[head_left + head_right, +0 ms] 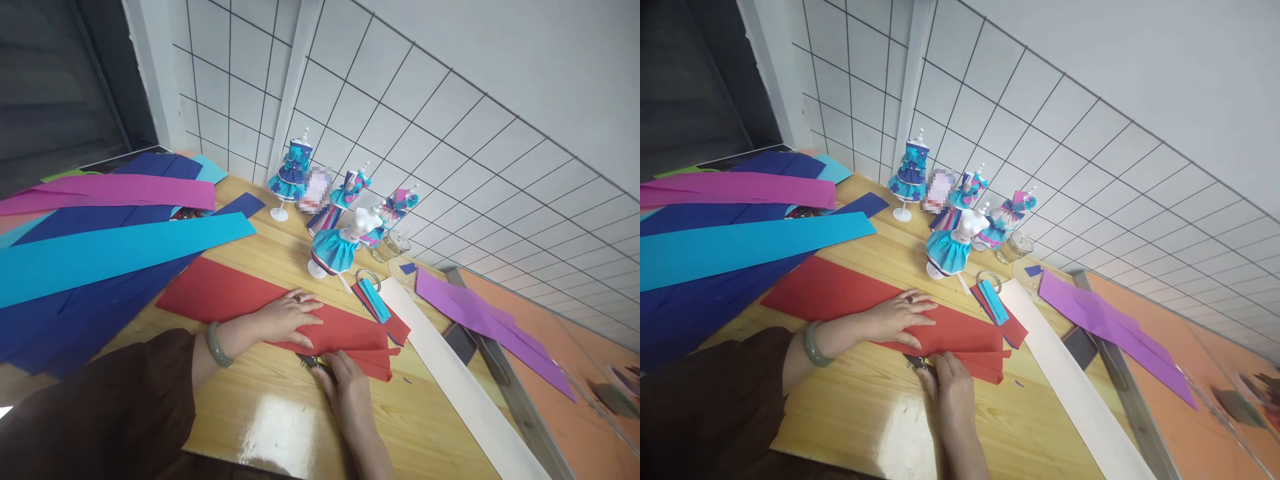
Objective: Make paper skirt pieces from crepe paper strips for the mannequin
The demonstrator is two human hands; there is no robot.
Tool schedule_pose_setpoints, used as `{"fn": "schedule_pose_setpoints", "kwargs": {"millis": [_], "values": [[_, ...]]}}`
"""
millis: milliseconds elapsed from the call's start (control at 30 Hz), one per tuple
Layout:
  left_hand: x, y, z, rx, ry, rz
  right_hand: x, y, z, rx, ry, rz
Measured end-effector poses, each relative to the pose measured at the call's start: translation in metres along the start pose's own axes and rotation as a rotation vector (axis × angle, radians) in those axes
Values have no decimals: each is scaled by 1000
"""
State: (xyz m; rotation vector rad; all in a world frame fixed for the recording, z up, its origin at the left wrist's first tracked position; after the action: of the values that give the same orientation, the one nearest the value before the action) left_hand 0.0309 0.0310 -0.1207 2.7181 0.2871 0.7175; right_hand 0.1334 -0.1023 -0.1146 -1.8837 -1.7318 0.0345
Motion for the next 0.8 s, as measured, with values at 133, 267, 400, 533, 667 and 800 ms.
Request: {"fn": "schedule_pose_setpoints", "kwargs": {"millis": [133, 267, 400, 533, 667, 800], "values": [[0, 0, -1, 4, -1, -1, 1, -2, 1, 17, 1, 11], [0, 1, -1, 7, -1, 3, 4, -6, 2, 33, 5, 7], [-1, 0, 0, 9, 1, 0, 2, -5, 2, 19, 13, 6], [-1, 0, 0, 13, 3, 7, 0, -5, 2, 9, 10, 12], [-1, 0, -1, 20, 6, 12, 2, -8, 4, 6, 3, 14], [-1, 0, -1, 16, 8, 13, 3, -9, 4, -9, 3, 0]]}}
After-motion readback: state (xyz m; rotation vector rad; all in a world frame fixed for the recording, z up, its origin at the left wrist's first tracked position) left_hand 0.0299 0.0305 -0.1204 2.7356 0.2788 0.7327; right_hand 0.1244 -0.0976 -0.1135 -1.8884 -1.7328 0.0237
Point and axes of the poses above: each hand's wrist, its own x-axis towards the middle knuckle, its own z-axis out of the palm, y = z × x, the point moved 5 cm from there along x, towards the middle knuckle, and after that the axes turned 11 degrees about y, right-handed, at the moved point
